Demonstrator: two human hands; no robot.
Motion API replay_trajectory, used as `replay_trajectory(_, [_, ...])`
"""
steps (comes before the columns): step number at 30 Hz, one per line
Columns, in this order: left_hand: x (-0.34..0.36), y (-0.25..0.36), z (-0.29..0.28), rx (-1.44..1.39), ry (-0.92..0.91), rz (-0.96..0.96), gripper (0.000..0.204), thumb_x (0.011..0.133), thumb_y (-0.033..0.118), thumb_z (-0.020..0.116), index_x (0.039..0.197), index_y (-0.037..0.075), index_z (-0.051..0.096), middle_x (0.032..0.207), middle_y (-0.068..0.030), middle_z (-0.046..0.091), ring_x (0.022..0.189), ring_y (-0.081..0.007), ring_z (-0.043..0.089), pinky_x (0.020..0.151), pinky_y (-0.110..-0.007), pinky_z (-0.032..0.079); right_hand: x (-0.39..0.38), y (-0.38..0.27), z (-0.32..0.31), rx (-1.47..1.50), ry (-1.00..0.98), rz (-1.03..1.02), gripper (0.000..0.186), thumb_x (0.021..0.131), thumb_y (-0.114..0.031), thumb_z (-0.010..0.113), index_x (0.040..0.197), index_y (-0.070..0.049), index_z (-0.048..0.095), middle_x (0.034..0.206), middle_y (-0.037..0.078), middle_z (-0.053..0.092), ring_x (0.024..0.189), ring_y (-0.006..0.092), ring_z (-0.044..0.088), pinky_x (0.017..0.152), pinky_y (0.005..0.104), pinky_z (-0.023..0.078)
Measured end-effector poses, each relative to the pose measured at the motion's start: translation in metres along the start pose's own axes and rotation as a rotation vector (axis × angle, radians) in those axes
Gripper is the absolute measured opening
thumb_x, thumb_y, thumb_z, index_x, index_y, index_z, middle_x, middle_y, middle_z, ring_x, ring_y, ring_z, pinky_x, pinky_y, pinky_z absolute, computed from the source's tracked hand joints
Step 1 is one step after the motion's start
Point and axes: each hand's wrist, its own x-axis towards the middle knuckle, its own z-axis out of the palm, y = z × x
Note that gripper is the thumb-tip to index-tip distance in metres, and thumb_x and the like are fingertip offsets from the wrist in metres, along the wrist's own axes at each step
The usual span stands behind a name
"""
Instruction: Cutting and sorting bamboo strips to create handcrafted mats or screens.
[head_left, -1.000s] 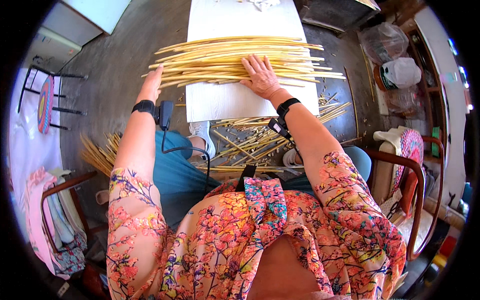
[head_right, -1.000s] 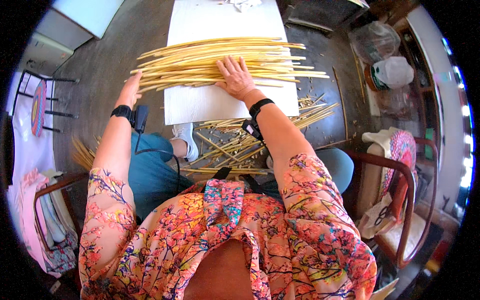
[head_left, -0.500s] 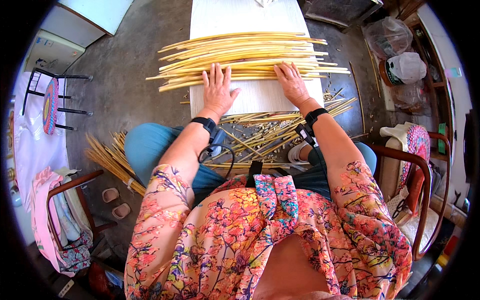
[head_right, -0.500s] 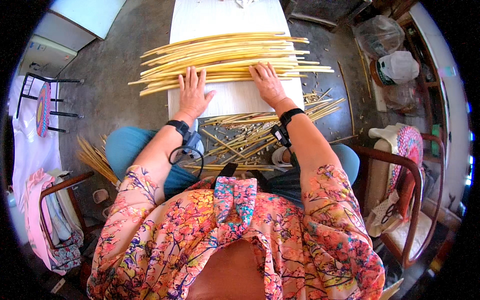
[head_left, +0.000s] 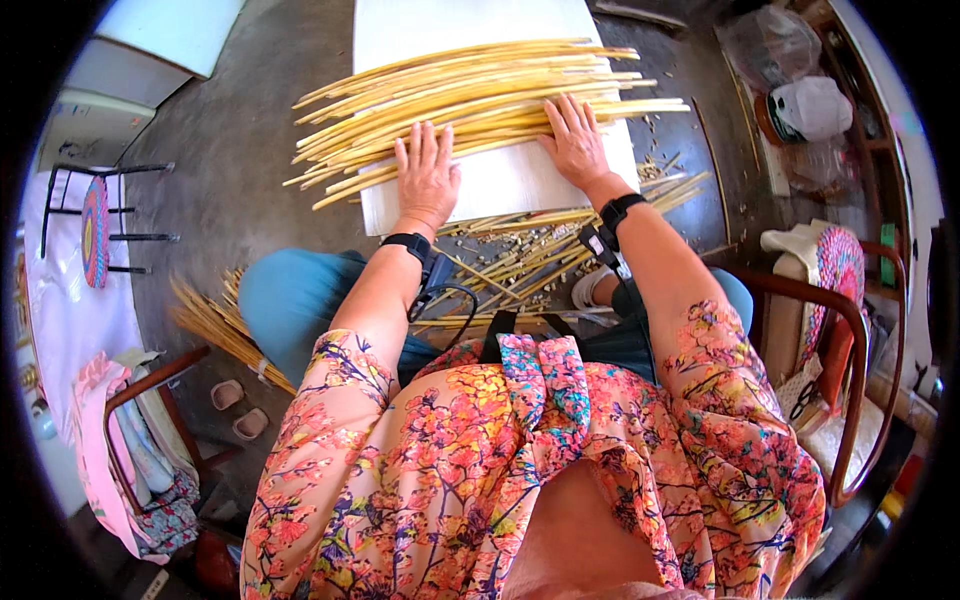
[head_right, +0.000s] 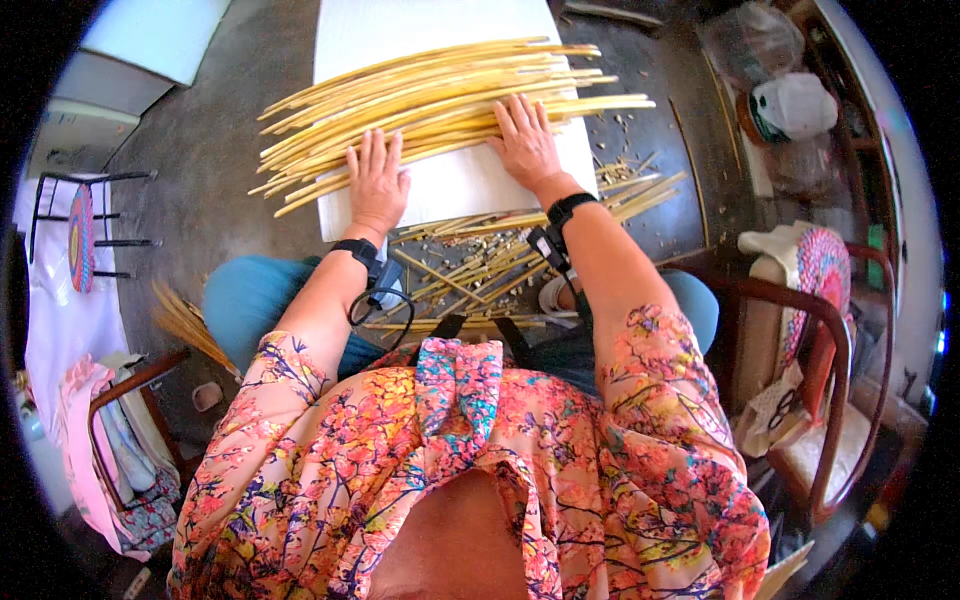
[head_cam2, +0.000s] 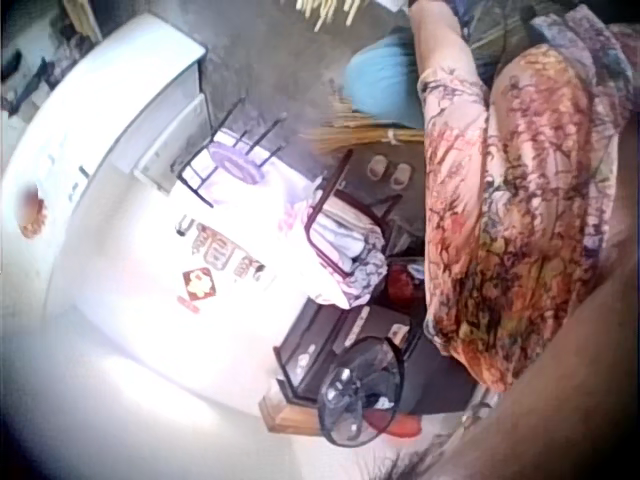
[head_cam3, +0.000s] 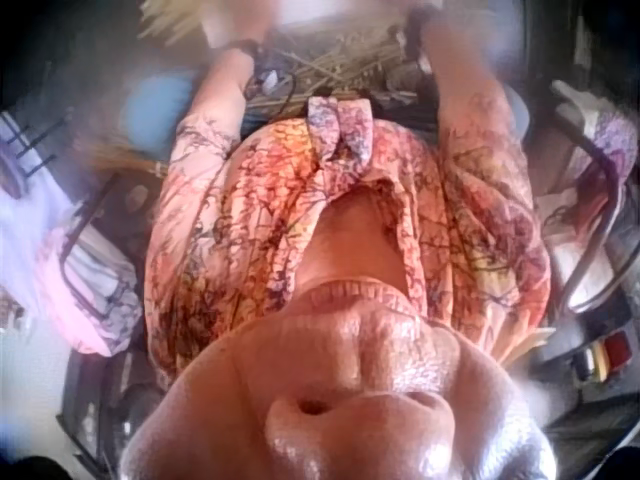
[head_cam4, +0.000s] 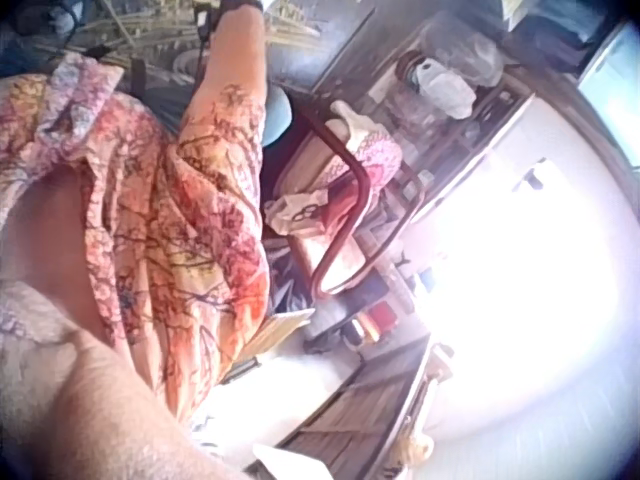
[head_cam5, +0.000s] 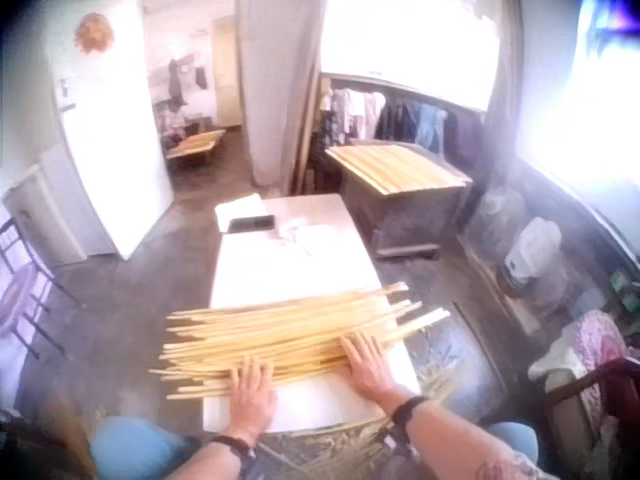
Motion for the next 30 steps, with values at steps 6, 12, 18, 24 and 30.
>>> replay_trajectory(6, [0.000,-0.015,-0.003,0.064,0.066,0.038,0.057,0.087,0.025,0.048,0.139,0.013,0.029,0.143,-0.0181,0.025,0.135,-0.0322,0.017,0.109,-0.051,0.009,0.020,0.104,-0.041,0.096,-0.063,0.129,0.039,0.084,-0.035,0.055,0.116,-0.012,0.052,0.107,0.015,0.059,0.084,0.0306,0.061,0.063,0.0374,0.051])
replay_trajectory(12, [0.001,-0.006,-0.005,0.022,0.054,0.089,0.057,0.087,0.023,0.047,0.140,0.010,0.028,0.143,-0.0188,0.025,0.135,-0.0321,0.017,0.109,-0.049,0.009,-0.076,0.258,-0.120,-0.376,-0.644,-0.017,0.036,0.079,-0.032,0.062,0.105,-0.006,0.060,0.090,0.018,0.064,0.084,0.0353,0.061,0.074,0.0422,0.048])
replay_trajectory(18, [-0.006,-0.020,-0.039,0.082,0.017,0.091,0.057,0.087,0.021,0.044,0.140,0.008,0.027,0.144,-0.0186,0.024,0.135,-0.0324,0.017,0.109,-0.047,0.008,-0.157,0.254,-0.086,-0.148,-0.916,0.335,0.059,0.068,-0.031,0.070,0.119,-0.005,0.053,0.120,0.017,0.053,0.111,0.0314,0.050,0.093,0.0378,0.042])
replay_trajectory(24, [0.002,-0.007,-0.070,0.071,0.010,0.107,0.056,0.087,0.018,0.042,0.139,0.003,0.027,0.144,-0.0198,0.023,0.135,-0.0334,0.017,0.110,-0.046,0.008,-0.169,0.189,-0.032,-0.086,-0.856,0.295,0.067,0.077,-0.021,0.060,0.137,-0.009,0.032,0.142,0.013,0.028,0.130,0.0288,0.031,0.106,0.0375,0.029])
replay_trajectory(30, [0.005,0.007,-0.093,0.053,-0.005,0.122,0.054,0.088,0.016,0.039,0.137,-0.002,0.026,0.142,-0.0233,0.024,0.134,-0.0364,0.018,0.109,-0.047,0.011,-0.131,0.159,0.037,-0.154,-0.695,-0.009,0.053,0.088,-0.018,0.046,0.138,-0.009,0.030,0.146,0.013,0.022,0.136,0.0277,0.017,0.112,0.0387,0.013])
